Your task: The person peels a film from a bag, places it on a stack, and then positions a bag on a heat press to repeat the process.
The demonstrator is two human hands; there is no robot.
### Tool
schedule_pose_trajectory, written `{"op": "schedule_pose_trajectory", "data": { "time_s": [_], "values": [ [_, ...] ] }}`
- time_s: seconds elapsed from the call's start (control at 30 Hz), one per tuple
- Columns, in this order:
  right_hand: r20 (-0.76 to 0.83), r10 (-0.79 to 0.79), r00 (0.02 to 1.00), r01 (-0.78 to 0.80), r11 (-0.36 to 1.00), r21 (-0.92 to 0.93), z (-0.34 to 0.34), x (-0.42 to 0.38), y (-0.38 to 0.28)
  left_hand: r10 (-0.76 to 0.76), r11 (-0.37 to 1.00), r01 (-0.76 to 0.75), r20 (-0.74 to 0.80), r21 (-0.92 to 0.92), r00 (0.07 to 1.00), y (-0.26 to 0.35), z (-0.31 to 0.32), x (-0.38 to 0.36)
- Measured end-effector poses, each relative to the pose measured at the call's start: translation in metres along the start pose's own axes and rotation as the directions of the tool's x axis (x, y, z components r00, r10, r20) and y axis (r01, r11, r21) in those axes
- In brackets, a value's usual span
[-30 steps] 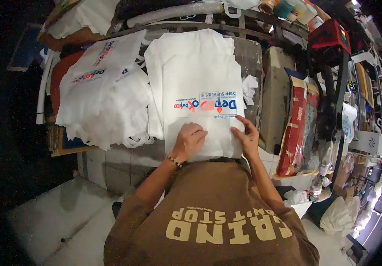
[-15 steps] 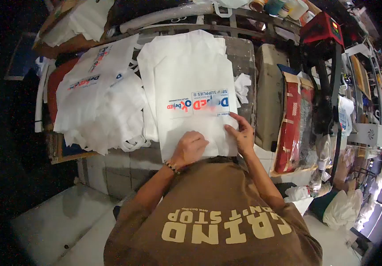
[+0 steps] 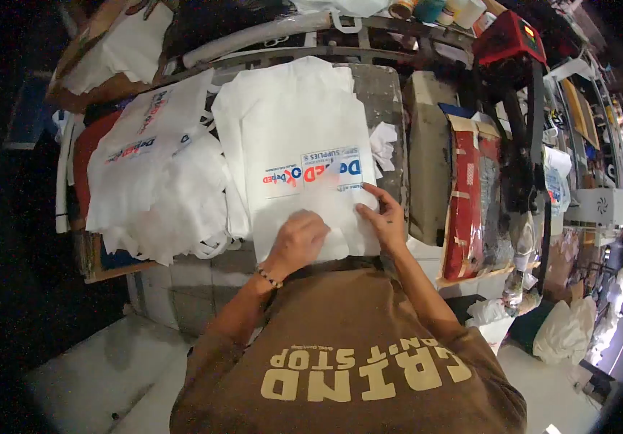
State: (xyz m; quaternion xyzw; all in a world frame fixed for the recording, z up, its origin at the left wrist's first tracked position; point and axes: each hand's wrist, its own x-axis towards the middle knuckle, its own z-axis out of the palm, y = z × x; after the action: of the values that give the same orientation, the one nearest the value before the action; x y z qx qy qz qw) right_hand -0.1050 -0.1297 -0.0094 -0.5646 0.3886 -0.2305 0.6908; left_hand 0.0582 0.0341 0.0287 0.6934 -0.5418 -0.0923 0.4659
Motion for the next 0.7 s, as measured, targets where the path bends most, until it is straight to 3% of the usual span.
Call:
{"op": "schedule_pose_trajectory", "data": {
  "time_s": [0.07, 0.1, 0.17, 0.3, 0.37, 0.43, 0.7],
  "values": [
    [0.030, -0.115, 0.993, 0.116, 0.991, -0.061, 0.000, 0.000, 0.000, 0.048, 0.999, -0.047, 0.095, -0.022, 0.994, 0.004, 0.006, -0.009],
    [0.010, -0.019, 1.000, 0.020, 0.999, -0.046, 0.002, 0.001, -0.001, 0.062, 0.998, -0.060, 0.094, -0.019, 0.994, 0.003, 0.005, -0.004],
    [0.008, -0.060, 0.998, 0.061, 0.998, -0.024, 0.003, 0.001, -0.001, 0.109, 0.994, -0.101, 0.195, -0.047, 0.975, 0.009, 0.004, -0.004],
    [0.017, -0.052, 0.998, 0.053, 0.997, -0.050, 0.002, 0.007, -0.003, 0.016, 0.999, -0.013, 0.054, -0.046, 0.998, 0.001, 0.007, -0.003],
    [0.007, -0.026, 1.000, 0.026, 0.998, -0.061, -0.004, -0.005, 0.007, 0.117, 0.991, -0.101, 0.196, -0.090, 0.974, 0.004, 0.011, -0.011],
    [0.011, -0.108, 0.994, 0.108, 0.994, -0.018, 0.001, 0.004, 0.005, 0.112, 0.991, -0.097, 0.173, -0.096, 0.979, 0.006, 0.003, -0.006],
    [0.009, -0.066, 0.998, 0.065, 0.997, 0.032, 0.002, 0.006, 0.005, 0.157, 0.976, -0.099, 0.316, -0.193, 0.936, 0.011, 0.005, -0.012]
  ]
}}
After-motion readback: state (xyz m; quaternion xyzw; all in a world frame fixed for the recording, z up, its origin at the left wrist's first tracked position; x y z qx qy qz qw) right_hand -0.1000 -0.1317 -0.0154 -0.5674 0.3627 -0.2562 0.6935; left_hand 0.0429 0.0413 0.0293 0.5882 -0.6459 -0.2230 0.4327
